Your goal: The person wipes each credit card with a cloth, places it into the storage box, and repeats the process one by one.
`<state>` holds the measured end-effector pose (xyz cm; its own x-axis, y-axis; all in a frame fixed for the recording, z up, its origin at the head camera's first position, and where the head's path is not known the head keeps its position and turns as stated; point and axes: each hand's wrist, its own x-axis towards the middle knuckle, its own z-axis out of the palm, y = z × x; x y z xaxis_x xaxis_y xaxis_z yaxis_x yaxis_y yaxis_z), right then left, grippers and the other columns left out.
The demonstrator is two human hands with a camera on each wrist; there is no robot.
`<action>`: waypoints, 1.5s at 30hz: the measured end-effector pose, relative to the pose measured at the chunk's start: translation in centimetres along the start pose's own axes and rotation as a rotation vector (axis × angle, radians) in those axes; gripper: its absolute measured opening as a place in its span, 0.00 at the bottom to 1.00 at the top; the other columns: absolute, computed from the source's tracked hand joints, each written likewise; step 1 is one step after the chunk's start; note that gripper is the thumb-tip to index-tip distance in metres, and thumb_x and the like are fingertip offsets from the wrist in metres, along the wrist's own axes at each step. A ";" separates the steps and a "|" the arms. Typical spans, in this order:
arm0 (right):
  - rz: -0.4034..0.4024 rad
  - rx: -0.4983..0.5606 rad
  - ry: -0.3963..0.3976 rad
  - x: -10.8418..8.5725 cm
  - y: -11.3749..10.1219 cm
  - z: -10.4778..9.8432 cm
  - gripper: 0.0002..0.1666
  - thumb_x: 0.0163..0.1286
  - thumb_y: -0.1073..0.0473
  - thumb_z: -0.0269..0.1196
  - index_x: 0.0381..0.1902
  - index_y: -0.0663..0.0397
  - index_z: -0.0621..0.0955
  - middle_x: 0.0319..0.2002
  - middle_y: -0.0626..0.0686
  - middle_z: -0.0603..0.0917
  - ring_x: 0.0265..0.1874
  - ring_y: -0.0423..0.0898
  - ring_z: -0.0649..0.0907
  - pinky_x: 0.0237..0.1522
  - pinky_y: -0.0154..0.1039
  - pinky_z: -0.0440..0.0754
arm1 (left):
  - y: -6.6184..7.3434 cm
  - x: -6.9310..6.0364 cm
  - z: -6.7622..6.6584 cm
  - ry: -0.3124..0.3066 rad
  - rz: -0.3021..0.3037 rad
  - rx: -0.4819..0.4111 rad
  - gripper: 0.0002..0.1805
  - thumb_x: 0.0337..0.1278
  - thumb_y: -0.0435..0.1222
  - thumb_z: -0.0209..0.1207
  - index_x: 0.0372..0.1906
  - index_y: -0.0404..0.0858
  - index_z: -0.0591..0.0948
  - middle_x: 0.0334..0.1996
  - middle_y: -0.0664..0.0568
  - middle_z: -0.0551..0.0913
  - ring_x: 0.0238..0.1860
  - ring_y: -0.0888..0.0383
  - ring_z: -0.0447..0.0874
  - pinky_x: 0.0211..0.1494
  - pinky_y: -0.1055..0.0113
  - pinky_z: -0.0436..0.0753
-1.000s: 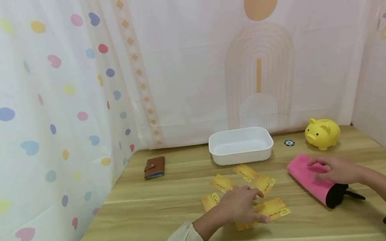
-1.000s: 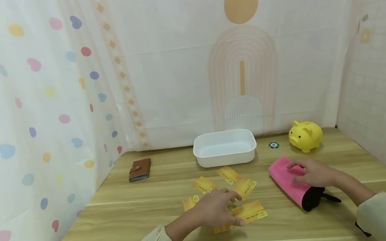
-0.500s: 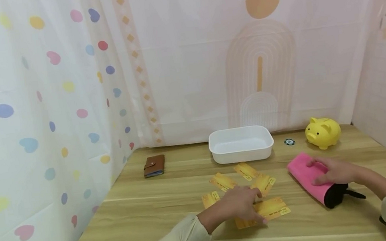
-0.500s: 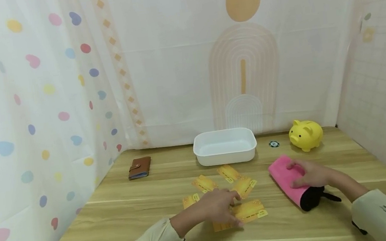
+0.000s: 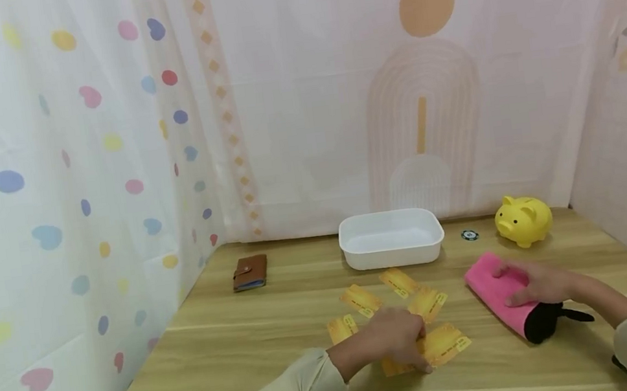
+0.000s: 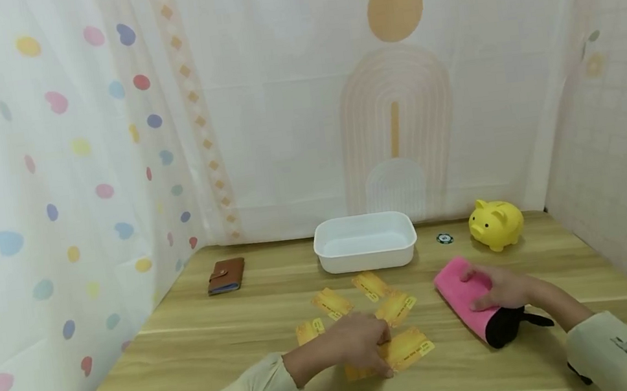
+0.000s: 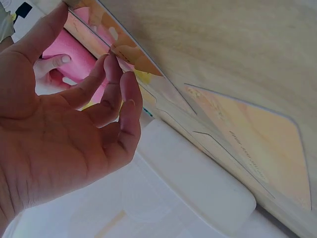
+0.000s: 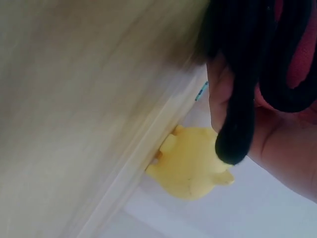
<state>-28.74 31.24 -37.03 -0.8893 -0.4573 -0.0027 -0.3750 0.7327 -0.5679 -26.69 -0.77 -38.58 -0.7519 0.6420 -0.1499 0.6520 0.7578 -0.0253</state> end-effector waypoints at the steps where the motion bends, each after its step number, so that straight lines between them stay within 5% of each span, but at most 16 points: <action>1: -0.002 0.005 0.000 0.0 0.0 0.0 0.30 0.63 0.53 0.70 0.58 0.62 0.73 0.59 0.72 0.71 0.58 0.69 0.70 0.56 0.73 0.66 | 0.0 0.1 0.0 0.002 0.000 -0.004 0.20 0.47 0.59 0.71 0.30 0.48 0.82 0.20 0.64 0.72 0.21 0.67 0.64 0.26 0.72 0.66; 4: -0.004 0.014 -0.005 -0.2 0.0 -0.1 0.31 0.64 0.53 0.69 0.59 0.63 0.73 0.60 0.74 0.70 0.59 0.72 0.69 0.55 0.75 0.65 | 0.0 0.1 -0.1 0.008 -0.005 -0.018 0.20 0.48 0.57 0.71 0.27 0.47 0.80 0.17 0.62 0.67 0.20 0.66 0.62 0.24 0.71 0.64; 10: 0.011 0.032 -0.001 -0.3 0.0 0.0 0.32 0.64 0.52 0.69 0.59 0.62 0.73 0.61 0.75 0.69 0.61 0.74 0.67 0.56 0.76 0.63 | -0.1 0.3 -0.4 0.033 -0.035 -0.056 0.19 0.48 0.54 0.73 0.45 0.54 0.86 0.33 0.66 0.79 0.34 0.65 0.72 0.39 0.68 0.73; 18: 0.015 0.040 0.001 -0.2 0.2 0.1 0.32 0.65 0.52 0.69 0.61 0.63 0.73 0.62 0.74 0.69 0.63 0.76 0.66 0.56 0.76 0.63 | 0.0 1.2 -0.3 0.084 -0.071 0.003 0.12 0.55 0.54 0.69 0.41 0.57 0.85 0.36 0.67 0.80 0.38 0.64 0.75 0.41 0.67 0.74; 23: 0.023 0.036 -0.006 -0.2 0.2 0.1 0.33 0.66 0.51 0.68 0.61 0.63 0.73 0.62 0.74 0.70 0.63 0.76 0.65 0.57 0.75 0.63 | 0.2 1.2 -0.4 0.033 -0.104 -0.049 0.15 0.56 0.59 0.65 0.35 0.54 0.82 0.32 0.64 0.77 0.35 0.61 0.71 0.39 0.66 0.72; 27: 0.024 0.030 -0.010 -0.2 0.2 0.1 0.33 0.66 0.51 0.68 0.61 0.64 0.73 0.63 0.75 0.68 0.63 0.77 0.64 0.57 0.76 0.63 | 0.3 1.3 -0.4 -0.007 -0.117 -0.078 0.22 0.52 0.64 0.65 0.39 0.52 0.80 0.33 0.61 0.75 0.34 0.59 0.69 0.41 0.64 0.71; 45: 0.065 0.052 -0.027 -0.3 -0.1 0.1 0.34 0.66 0.50 0.68 0.63 0.63 0.72 0.64 0.76 0.67 0.64 0.76 0.64 0.57 0.76 0.62 | 0.3 1.8 -0.2 -0.024 -0.101 -0.092 0.26 0.45 0.60 0.72 0.47 0.52 0.84 0.37 0.62 0.79 0.36 0.62 0.73 0.39 0.67 0.76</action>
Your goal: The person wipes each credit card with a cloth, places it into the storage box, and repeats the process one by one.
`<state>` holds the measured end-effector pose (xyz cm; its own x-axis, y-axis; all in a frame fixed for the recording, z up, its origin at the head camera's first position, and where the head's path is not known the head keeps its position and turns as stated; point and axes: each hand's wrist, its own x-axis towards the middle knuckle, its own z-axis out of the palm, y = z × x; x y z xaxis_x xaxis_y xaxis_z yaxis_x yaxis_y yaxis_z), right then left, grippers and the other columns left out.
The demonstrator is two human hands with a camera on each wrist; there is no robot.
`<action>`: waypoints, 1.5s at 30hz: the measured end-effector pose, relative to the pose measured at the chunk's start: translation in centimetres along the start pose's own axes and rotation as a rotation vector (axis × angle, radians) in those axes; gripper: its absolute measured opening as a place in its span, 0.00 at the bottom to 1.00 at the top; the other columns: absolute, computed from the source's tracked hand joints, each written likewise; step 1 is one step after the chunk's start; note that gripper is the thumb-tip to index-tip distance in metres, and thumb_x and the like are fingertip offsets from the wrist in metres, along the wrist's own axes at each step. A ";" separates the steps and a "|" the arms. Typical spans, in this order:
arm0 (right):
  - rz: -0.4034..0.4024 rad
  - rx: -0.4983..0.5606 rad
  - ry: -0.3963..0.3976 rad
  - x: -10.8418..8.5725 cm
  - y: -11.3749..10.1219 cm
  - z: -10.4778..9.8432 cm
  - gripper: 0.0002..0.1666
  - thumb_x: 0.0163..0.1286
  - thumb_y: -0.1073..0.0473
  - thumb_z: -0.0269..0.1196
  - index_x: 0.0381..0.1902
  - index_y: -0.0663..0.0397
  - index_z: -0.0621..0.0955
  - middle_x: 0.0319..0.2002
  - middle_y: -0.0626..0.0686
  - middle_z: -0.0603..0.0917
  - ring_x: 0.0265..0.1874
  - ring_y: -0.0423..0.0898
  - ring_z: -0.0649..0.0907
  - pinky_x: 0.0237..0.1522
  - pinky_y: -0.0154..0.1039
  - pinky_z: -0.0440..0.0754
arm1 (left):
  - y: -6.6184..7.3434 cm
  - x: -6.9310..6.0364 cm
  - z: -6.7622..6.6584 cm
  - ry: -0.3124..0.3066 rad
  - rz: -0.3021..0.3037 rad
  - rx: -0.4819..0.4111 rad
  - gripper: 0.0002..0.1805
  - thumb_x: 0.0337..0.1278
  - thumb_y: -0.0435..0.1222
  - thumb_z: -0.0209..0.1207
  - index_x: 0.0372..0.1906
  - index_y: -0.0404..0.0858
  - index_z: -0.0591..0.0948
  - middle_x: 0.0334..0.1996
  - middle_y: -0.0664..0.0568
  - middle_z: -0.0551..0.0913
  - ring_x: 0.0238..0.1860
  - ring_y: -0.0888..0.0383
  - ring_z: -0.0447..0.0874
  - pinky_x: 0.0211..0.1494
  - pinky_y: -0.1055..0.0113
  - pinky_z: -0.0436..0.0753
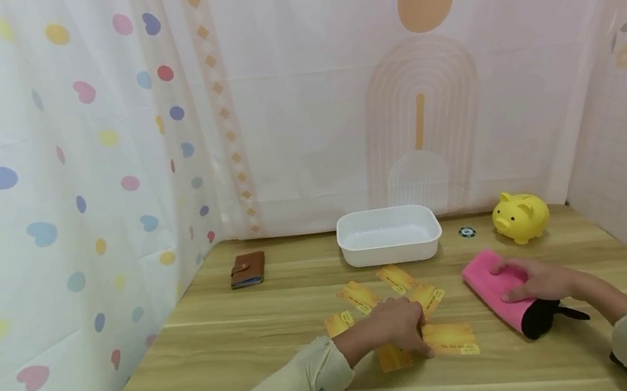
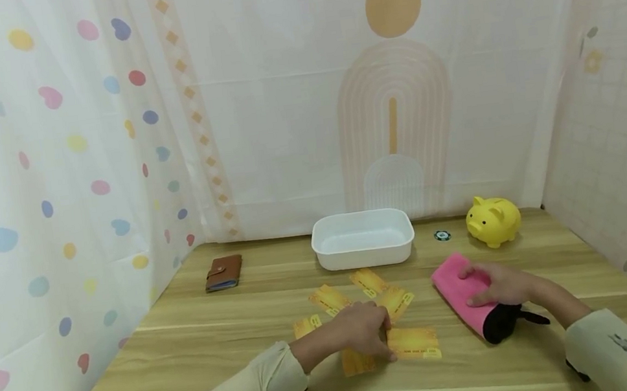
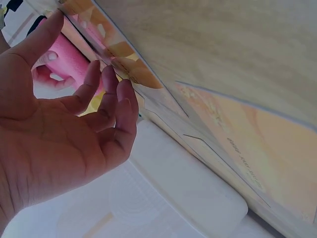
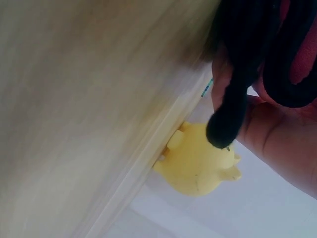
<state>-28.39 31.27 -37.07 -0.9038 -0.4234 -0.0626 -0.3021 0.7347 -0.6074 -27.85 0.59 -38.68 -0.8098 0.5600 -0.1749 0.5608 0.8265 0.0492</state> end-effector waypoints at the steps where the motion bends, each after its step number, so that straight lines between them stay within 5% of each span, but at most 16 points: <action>1: 0.015 0.000 0.000 0.0 0.0 0.0 0.34 0.66 0.50 0.68 0.63 0.62 0.72 0.64 0.76 0.66 0.64 0.76 0.64 0.57 0.76 0.62 | 0.0 0.0 0.1 0.000 -0.001 -0.008 0.26 0.44 0.60 0.72 0.46 0.52 0.84 0.37 0.62 0.79 0.36 0.62 0.73 0.39 0.67 0.76; 11: 0.115 0.011 0.037 0.5 -0.3 0.0 0.31 0.66 0.47 0.67 0.59 0.60 0.73 0.60 0.71 0.71 0.52 0.61 0.72 0.55 0.65 0.68 | -0.1 -0.3 0.1 0.020 0.056 -0.164 0.25 0.47 0.49 0.75 0.45 0.46 0.76 0.27 0.64 0.76 0.27 0.68 0.72 0.29 0.73 0.73; 18: 0.107 0.048 0.037 0.7 -0.9 0.1 0.32 0.64 0.53 0.70 0.58 0.66 0.71 0.58 0.72 0.71 0.52 0.62 0.71 0.56 0.67 0.66 | -0.2 -0.5 0.2 0.030 0.113 -0.299 0.26 0.48 0.39 0.76 0.45 0.43 0.70 0.22 0.63 0.76 0.23 0.68 0.72 0.28 0.75 0.71; 32: 0.190 0.118 0.023 0.8 -1.2 -0.2 0.33 0.61 0.58 0.71 0.59 0.65 0.71 0.57 0.72 0.69 0.51 0.62 0.70 0.54 0.62 0.67 | -1.5 -0.9 0.2 -0.011 0.163 -0.725 0.25 0.54 0.27 0.68 0.54 0.40 0.70 0.26 0.57 0.78 0.23 0.64 0.74 0.25 0.74 0.72; 39: 0.208 0.145 0.028 0.7 -1.1 0.0 0.31 0.60 0.59 0.71 0.58 0.62 0.72 0.57 0.70 0.71 0.49 0.59 0.71 0.49 0.54 0.69 | -1.6 -1.1 0.1 -0.087 0.194 -0.936 0.28 0.50 0.20 0.67 0.57 0.38 0.75 0.27 0.52 0.77 0.26 0.61 0.78 0.30 0.69 0.83; 45: 0.199 0.125 0.035 0.8 -0.6 0.1 0.31 0.61 0.58 0.70 0.59 0.63 0.72 0.56 0.69 0.71 0.46 0.56 0.73 0.45 0.48 0.70 | -1.8 -0.8 -0.1 -0.053 0.183 -0.967 0.28 0.48 0.21 0.69 0.56 0.36 0.75 0.30 0.52 0.78 0.28 0.61 0.79 0.32 0.70 0.81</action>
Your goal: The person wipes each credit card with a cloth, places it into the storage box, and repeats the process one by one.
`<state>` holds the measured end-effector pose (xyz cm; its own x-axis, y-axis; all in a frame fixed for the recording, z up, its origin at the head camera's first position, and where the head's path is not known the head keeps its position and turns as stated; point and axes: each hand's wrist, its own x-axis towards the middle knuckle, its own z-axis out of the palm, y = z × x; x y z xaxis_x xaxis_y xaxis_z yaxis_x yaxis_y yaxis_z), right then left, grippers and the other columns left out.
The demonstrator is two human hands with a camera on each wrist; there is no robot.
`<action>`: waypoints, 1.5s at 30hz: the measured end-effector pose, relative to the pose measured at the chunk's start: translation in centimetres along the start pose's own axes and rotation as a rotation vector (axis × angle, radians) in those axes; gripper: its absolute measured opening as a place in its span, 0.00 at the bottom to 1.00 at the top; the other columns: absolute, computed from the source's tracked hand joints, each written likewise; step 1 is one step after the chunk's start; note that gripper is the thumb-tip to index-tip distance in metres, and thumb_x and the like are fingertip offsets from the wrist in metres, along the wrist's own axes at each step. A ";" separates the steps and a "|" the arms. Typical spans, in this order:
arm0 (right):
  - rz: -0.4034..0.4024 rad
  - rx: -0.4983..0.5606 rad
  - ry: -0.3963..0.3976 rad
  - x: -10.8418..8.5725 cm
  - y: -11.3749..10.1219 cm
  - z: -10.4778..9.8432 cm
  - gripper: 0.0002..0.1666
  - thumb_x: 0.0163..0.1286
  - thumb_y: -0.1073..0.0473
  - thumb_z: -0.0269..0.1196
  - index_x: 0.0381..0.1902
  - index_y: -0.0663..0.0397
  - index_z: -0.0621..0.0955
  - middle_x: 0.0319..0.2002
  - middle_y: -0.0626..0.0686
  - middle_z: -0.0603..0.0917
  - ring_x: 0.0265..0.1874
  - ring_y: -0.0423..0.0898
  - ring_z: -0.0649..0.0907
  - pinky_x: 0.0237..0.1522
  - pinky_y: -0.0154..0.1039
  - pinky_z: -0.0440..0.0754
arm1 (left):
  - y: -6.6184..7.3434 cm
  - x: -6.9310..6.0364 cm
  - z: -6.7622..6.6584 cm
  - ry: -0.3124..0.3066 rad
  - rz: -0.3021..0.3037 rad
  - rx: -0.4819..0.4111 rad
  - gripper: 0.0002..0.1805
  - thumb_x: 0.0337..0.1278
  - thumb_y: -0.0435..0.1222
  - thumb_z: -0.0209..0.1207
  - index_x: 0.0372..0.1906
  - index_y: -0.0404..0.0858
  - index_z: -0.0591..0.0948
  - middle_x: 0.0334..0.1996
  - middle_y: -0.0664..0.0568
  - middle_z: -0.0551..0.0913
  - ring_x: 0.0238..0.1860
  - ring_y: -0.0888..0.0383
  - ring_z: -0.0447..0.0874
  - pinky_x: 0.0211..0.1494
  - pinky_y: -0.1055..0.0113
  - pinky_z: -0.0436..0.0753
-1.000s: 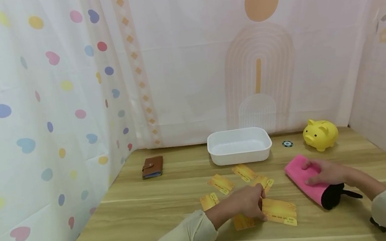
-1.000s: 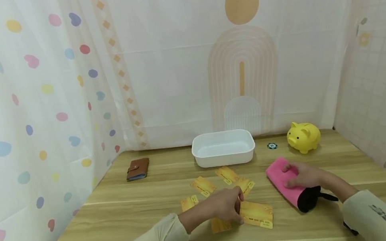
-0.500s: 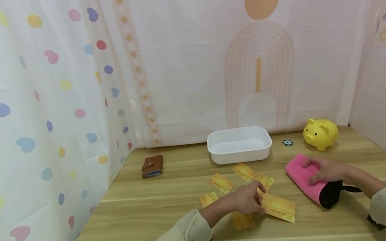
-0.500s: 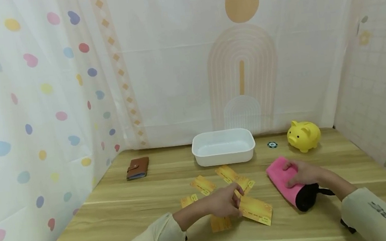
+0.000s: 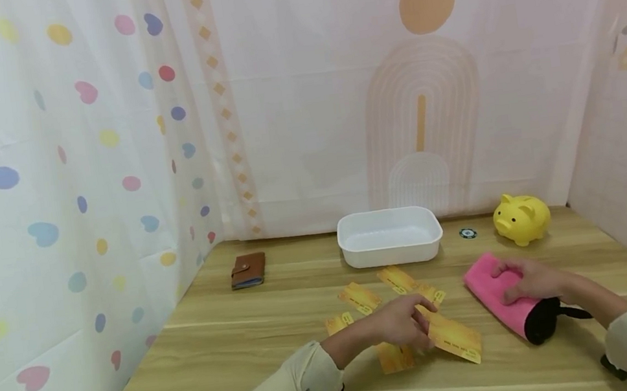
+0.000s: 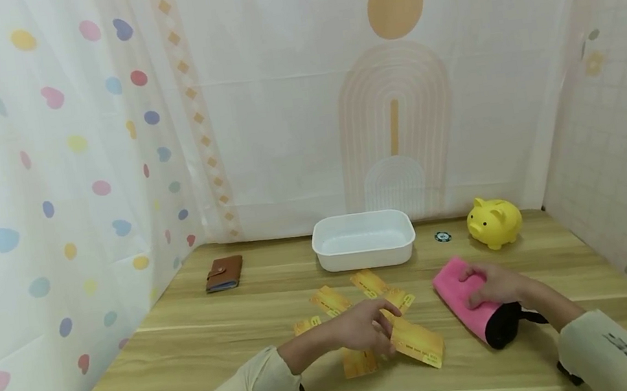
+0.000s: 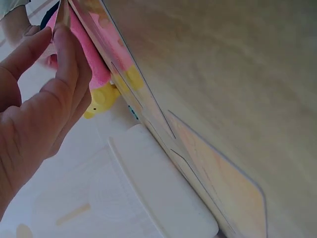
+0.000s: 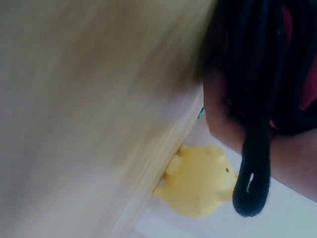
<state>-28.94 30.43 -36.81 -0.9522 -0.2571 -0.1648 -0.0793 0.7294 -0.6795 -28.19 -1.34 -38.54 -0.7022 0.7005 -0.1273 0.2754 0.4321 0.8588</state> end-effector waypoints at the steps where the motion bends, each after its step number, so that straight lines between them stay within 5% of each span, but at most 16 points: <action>1: 0.001 0.001 0.002 0.0 0.1 0.0 0.32 0.61 0.58 0.70 0.60 0.62 0.72 0.57 0.69 0.71 0.47 0.56 0.72 0.45 0.48 0.69 | 0.0 0.1 0.0 0.014 -0.001 -0.001 0.28 0.47 0.21 0.69 0.56 0.36 0.75 0.30 0.52 0.78 0.29 0.61 0.80 0.31 0.71 0.80; 17: -0.058 -0.006 -0.009 -0.1 0.0 0.4 0.32 0.59 0.57 0.72 0.59 0.59 0.73 0.58 0.69 0.71 0.50 0.59 0.71 0.49 0.55 0.69 | 0.0 0.4 -0.1 0.120 0.007 -0.097 0.30 0.42 0.19 0.69 0.53 0.40 0.76 0.37 0.52 0.77 0.31 0.60 0.79 0.31 0.70 0.80; 31: -0.080 -0.023 -0.021 0.0 -0.1 0.3 0.31 0.59 0.58 0.72 0.58 0.59 0.73 0.55 0.67 0.71 0.47 0.57 0.72 0.45 0.47 0.68 | 0.1 0.3 -0.1 0.108 -0.032 -0.177 0.32 0.48 0.18 0.64 0.60 0.40 0.71 0.30 0.47 0.81 0.27 0.54 0.85 0.26 0.67 0.80; 37: -0.098 -0.025 -0.022 0.0 -0.1 0.5 0.31 0.59 0.58 0.72 0.57 0.60 0.73 0.54 0.66 0.72 0.46 0.56 0.72 0.45 0.45 0.68 | 0.1 0.4 0.0 0.101 -0.022 -0.134 0.29 0.47 0.17 0.64 0.56 0.41 0.79 0.22 0.51 0.77 0.25 0.55 0.85 0.25 0.67 0.81; 45: -0.105 -0.044 -0.014 0.1 0.2 0.5 0.30 0.59 0.57 0.72 0.56 0.59 0.74 0.52 0.64 0.73 0.44 0.54 0.72 0.44 0.45 0.69 | 0.2 0.3 0.2 0.112 -0.024 -0.115 0.29 0.47 0.17 0.64 0.58 0.37 0.78 0.23 0.51 0.75 0.24 0.55 0.86 0.27 0.64 0.85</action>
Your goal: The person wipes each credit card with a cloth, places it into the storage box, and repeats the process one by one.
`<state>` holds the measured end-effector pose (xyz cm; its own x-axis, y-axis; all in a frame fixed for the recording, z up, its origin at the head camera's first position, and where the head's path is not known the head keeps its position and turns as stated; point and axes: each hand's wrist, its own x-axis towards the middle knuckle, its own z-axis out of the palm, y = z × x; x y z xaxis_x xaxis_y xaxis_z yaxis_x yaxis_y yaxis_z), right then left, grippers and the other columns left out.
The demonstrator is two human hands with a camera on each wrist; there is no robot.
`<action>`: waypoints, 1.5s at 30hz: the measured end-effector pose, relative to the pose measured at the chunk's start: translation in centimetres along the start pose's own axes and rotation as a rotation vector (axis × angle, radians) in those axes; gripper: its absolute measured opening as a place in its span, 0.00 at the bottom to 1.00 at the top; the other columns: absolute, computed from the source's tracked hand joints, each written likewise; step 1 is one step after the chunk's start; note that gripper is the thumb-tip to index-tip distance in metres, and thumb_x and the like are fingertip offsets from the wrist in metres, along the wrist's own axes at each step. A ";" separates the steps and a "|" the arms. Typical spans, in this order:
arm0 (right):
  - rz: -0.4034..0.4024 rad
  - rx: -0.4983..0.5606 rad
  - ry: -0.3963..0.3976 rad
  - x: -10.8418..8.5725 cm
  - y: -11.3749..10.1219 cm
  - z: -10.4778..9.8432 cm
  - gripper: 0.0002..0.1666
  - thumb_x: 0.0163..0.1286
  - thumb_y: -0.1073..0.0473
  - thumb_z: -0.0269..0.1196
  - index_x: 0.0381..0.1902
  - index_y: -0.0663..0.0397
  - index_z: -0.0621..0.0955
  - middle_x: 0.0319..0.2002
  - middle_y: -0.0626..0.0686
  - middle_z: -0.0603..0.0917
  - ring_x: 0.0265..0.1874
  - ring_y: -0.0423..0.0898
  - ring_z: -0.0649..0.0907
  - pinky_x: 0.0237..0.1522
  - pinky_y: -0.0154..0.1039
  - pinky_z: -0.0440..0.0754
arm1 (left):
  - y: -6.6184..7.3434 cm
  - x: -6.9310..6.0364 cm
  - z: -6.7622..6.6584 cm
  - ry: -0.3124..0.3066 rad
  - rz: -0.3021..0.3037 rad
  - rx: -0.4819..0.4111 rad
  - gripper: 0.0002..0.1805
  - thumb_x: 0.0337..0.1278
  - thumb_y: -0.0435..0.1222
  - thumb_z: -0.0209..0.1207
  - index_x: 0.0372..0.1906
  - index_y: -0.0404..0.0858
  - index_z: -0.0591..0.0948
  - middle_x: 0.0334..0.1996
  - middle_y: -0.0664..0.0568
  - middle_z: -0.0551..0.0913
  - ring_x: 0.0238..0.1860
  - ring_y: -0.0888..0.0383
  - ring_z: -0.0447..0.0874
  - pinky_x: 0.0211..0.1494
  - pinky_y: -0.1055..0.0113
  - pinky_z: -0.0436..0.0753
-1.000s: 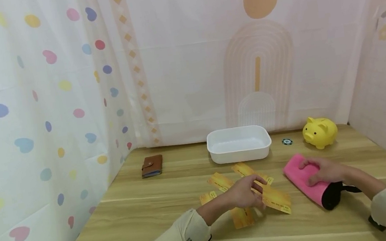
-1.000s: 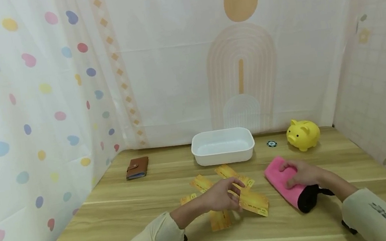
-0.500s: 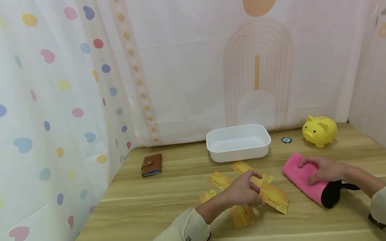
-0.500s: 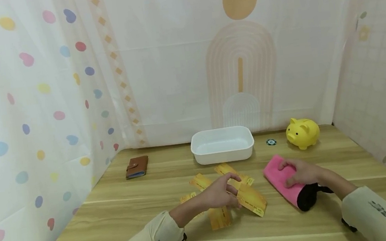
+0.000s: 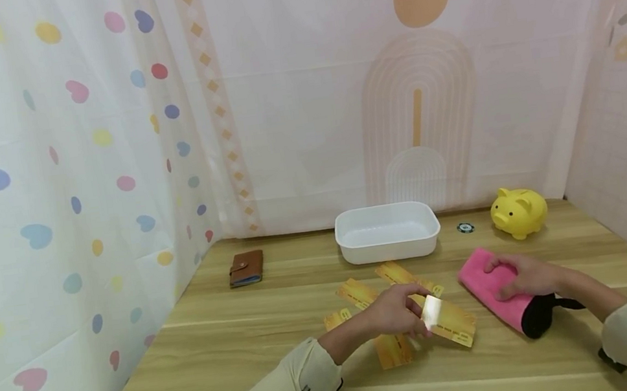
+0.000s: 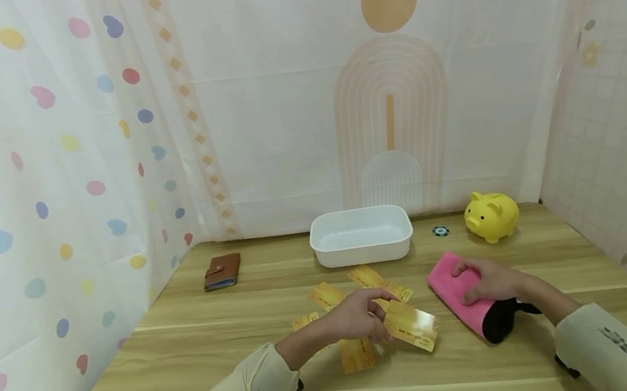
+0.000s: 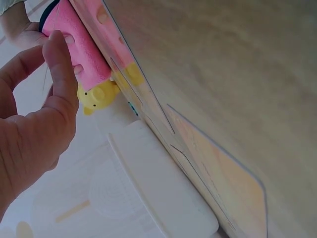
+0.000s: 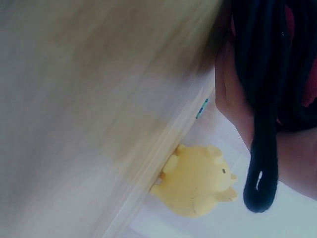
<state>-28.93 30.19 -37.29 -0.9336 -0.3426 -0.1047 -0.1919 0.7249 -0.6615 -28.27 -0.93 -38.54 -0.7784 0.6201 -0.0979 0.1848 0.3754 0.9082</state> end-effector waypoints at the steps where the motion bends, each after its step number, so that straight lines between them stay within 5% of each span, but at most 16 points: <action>1: 0.001 0.002 0.000 0.0 0.0 0.0 0.30 0.60 0.57 0.72 0.57 0.59 0.74 0.52 0.64 0.73 0.44 0.55 0.72 0.44 0.45 0.68 | 0.0 0.0 0.0 0.004 -0.001 0.003 0.29 0.47 0.17 0.64 0.57 0.37 0.78 0.24 0.51 0.75 0.24 0.54 0.86 0.27 0.64 0.85; 14: -0.005 0.009 -0.006 -0.2 -0.1 0.0 0.30 0.60 0.56 0.71 0.57 0.59 0.73 0.52 0.64 0.72 0.46 0.56 0.72 0.45 0.46 0.68 | 0.1 0.0 -0.1 -0.001 -0.015 -0.093 0.26 0.52 0.20 0.63 0.56 0.44 0.78 0.24 0.44 0.81 0.29 0.50 0.89 0.29 0.68 0.82; 24: -0.009 0.043 0.002 0.0 -0.1 0.0 0.30 0.60 0.57 0.71 0.57 0.60 0.73 0.49 0.63 0.73 0.39 0.52 0.74 0.41 0.43 0.70 | 0.1 -0.2 -0.8 -0.061 0.020 -0.254 0.29 0.53 0.19 0.64 0.62 0.36 0.74 0.26 0.46 0.79 0.33 0.47 0.90 0.37 0.58 0.87; 29: 0.016 0.022 0.022 0.0 -0.1 0.4 0.36 0.64 0.52 0.69 0.63 0.62 0.70 0.56 0.71 0.72 0.43 0.56 0.76 0.43 0.48 0.73 | -0.1 -0.4 -1.1 -0.060 0.063 -0.226 0.30 0.52 0.20 0.66 0.62 0.36 0.75 0.25 0.49 0.79 0.27 0.58 0.84 0.32 0.67 0.83; 33: -0.002 -0.022 0.026 0.0 -0.2 0.6 0.42 0.66 0.50 0.67 0.70 0.64 0.65 0.66 0.80 0.61 0.52 0.61 0.74 0.50 0.57 0.72 | -0.3 -0.6 -1.5 -0.065 0.092 -0.183 0.30 0.52 0.24 0.68 0.62 0.38 0.75 0.27 0.52 0.79 0.27 0.61 0.79 0.33 0.67 0.81; 45: -0.007 -0.002 0.068 0.3 -1.2 1.2 0.36 0.61 0.58 0.70 0.64 0.63 0.72 0.65 0.77 0.65 0.56 0.65 0.71 0.55 0.64 0.68 | 0.3 -0.8 -2.2 -0.016 0.118 -0.205 0.33 0.50 0.26 0.68 0.64 0.41 0.74 0.32 0.52 0.79 0.31 0.60 0.82 0.42 0.62 0.85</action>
<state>-28.66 28.48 -37.37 -0.9507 -0.3062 -0.0489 -0.1992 0.7239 -0.6605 -28.89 -2.83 -37.30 -0.7484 0.6632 0.0089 0.1473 0.1531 0.9772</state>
